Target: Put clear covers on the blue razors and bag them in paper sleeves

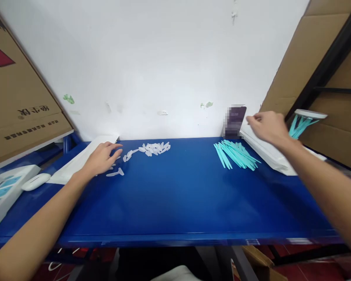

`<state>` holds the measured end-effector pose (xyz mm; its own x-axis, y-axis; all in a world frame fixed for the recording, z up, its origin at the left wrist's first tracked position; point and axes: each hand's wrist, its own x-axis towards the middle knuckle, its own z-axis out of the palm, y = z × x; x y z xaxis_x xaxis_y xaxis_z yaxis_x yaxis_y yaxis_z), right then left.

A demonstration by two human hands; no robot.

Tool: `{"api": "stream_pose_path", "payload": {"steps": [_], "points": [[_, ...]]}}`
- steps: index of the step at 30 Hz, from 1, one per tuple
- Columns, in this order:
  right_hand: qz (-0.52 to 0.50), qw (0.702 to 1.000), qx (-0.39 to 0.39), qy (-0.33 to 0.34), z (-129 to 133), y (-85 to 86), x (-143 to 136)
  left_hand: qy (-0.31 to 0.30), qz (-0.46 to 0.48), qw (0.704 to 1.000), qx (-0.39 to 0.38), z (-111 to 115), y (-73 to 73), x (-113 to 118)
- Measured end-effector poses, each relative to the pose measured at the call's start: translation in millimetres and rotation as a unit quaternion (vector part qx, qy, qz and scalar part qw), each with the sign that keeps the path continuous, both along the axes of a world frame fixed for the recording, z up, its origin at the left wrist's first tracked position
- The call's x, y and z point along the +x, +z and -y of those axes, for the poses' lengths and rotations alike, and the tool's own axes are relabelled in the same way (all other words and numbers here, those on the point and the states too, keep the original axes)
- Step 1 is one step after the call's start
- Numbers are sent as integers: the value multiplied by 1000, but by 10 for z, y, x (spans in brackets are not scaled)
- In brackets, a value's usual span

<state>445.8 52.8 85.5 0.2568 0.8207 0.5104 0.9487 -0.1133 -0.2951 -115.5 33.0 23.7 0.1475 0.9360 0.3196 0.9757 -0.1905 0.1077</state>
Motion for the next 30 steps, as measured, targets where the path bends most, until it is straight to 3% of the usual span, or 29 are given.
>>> {"api": "stream_pose_path", "payload": {"steps": [3, 5, 8, 11, 14, 17, 22, 24, 26, 30], "points": [[19, 998, 5, 57, -60, -235, -484, 28, 37, 998, -39, 29, -130, 144], [36, 994, -12, 106, -122, -392, -628, 46, 48, 993, -94, 45, -218, 221], [66, 982, -60, 164, -178, -574, -633, 55, 46, 986, -151, 56, -319, 292], [81, 981, -82, 155, -157, -666, -541, 44, 52, 985, -157, 35, -380, 316], [61, 991, -83, 85, -88, -668, -500, 21, 76, 989, -123, -15, -428, 329], [44, 996, -63, 53, -22, -613, -545, -8, 112, 993, -31, -60, -458, 362], [108, 967, -151, 174, 9, -545, -651, -105, 171, 970, 133, 26, -388, 489], [152, 951, -201, 178, 6, -532, -658, -163, 185, 958, 146, 124, -333, 568], [179, 946, -233, 140, 13, -511, -650, -213, 202, 946, 140, 224, -288, 649], [172, 934, -290, 116, 68, -453, -648, -274, 258, 922, 92, 317, -279, 729]]}}
